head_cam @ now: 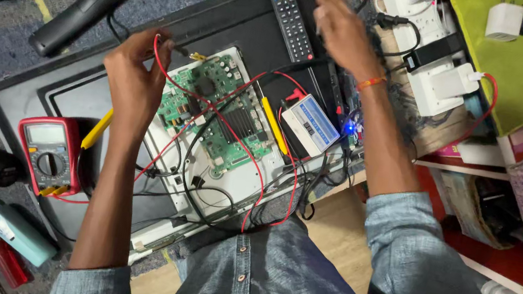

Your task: The person uses a multimeter to test points on a circuit board inside a disassembled television. They connect and disconnect probes, adjust wires, and use a remote control to check the device's response.

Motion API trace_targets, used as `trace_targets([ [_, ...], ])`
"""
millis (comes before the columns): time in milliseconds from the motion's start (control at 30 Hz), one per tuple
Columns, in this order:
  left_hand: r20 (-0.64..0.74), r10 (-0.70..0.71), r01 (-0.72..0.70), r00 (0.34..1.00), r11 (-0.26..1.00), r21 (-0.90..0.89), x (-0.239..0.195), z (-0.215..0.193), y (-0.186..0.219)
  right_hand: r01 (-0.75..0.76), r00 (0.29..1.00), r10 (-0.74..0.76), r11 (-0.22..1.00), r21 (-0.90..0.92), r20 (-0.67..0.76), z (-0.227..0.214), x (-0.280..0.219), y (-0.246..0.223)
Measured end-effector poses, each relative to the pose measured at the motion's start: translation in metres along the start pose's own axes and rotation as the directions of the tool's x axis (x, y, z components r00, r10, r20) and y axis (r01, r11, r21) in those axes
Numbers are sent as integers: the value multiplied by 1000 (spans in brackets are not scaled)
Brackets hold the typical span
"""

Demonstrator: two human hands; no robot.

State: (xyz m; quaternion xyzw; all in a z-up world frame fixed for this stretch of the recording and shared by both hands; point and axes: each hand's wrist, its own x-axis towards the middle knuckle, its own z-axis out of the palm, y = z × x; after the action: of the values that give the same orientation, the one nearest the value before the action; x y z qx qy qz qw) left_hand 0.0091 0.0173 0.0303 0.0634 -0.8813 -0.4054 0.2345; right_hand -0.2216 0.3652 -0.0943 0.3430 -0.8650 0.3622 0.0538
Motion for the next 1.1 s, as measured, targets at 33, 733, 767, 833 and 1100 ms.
trace_targets([
  [33,10,-16,16,1000,1000,-18,1,-1,-1,-68,997,67,998,-18,-50,-6,2,13],
  [733,-19,36,-35,999,999,21,1,-3,-2,-397,849,526,574,-716,-49,-137,-8,191],
  [767,-14,35,-35,999,999,41,0,-3,-3,-436,825,562,561,-704,-63,-132,-8,196],
  [833,-25,40,-40,999,999,9,-2,-3,-4,-410,844,530,531,-742,-88,-126,-9,200],
  [1100,-39,28,-28,999,1000,3,-4,-2,-4,-214,974,202,644,-735,-108,-143,-3,86],
])
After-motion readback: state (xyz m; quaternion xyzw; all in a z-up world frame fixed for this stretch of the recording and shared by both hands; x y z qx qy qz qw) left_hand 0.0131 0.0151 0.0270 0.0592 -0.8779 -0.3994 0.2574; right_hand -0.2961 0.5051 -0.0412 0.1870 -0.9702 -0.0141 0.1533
